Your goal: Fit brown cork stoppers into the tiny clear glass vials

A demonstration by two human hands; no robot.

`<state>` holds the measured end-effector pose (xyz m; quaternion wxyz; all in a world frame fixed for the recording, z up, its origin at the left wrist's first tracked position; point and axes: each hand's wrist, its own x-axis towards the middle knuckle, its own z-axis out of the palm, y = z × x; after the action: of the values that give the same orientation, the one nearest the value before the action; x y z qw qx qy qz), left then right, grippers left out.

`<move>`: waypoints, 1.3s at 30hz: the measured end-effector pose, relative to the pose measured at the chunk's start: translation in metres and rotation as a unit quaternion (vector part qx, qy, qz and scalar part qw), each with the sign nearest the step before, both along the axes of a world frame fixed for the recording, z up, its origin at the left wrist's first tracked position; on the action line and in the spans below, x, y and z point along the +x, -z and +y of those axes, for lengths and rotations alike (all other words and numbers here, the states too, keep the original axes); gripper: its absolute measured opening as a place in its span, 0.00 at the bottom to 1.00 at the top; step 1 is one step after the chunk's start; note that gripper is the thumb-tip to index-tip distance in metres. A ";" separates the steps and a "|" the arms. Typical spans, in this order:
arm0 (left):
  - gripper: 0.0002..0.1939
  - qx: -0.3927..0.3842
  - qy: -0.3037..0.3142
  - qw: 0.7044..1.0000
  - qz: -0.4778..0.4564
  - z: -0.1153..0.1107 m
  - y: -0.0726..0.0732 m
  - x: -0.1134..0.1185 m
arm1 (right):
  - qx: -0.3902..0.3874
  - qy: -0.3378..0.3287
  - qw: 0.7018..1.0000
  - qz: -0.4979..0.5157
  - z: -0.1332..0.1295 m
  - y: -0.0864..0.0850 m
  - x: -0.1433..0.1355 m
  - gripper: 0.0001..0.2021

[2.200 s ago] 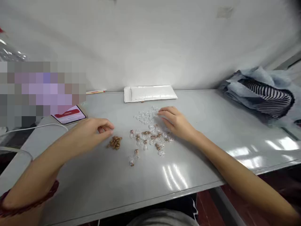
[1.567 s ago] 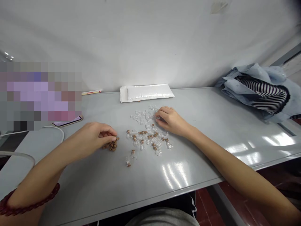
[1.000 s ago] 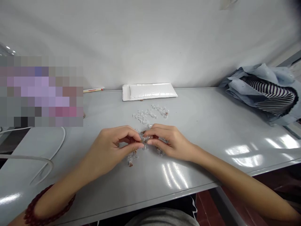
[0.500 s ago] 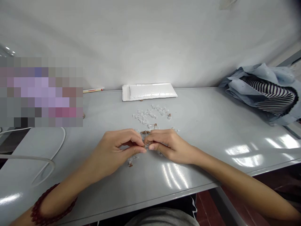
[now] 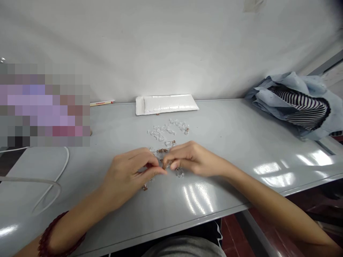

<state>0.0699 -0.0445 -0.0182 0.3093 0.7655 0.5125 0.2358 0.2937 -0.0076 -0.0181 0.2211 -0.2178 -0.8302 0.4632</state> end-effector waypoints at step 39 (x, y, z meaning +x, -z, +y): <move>0.10 -0.142 -0.021 0.972 0.184 0.039 0.006 -0.070 | 0.138 0.299 0.935 -0.133 0.059 0.038 0.047 0.05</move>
<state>-0.0001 -0.0055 -0.0247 0.3100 0.7332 0.6049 0.0221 0.3404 0.0514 -0.0558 0.2650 -0.4825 -0.8043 0.2237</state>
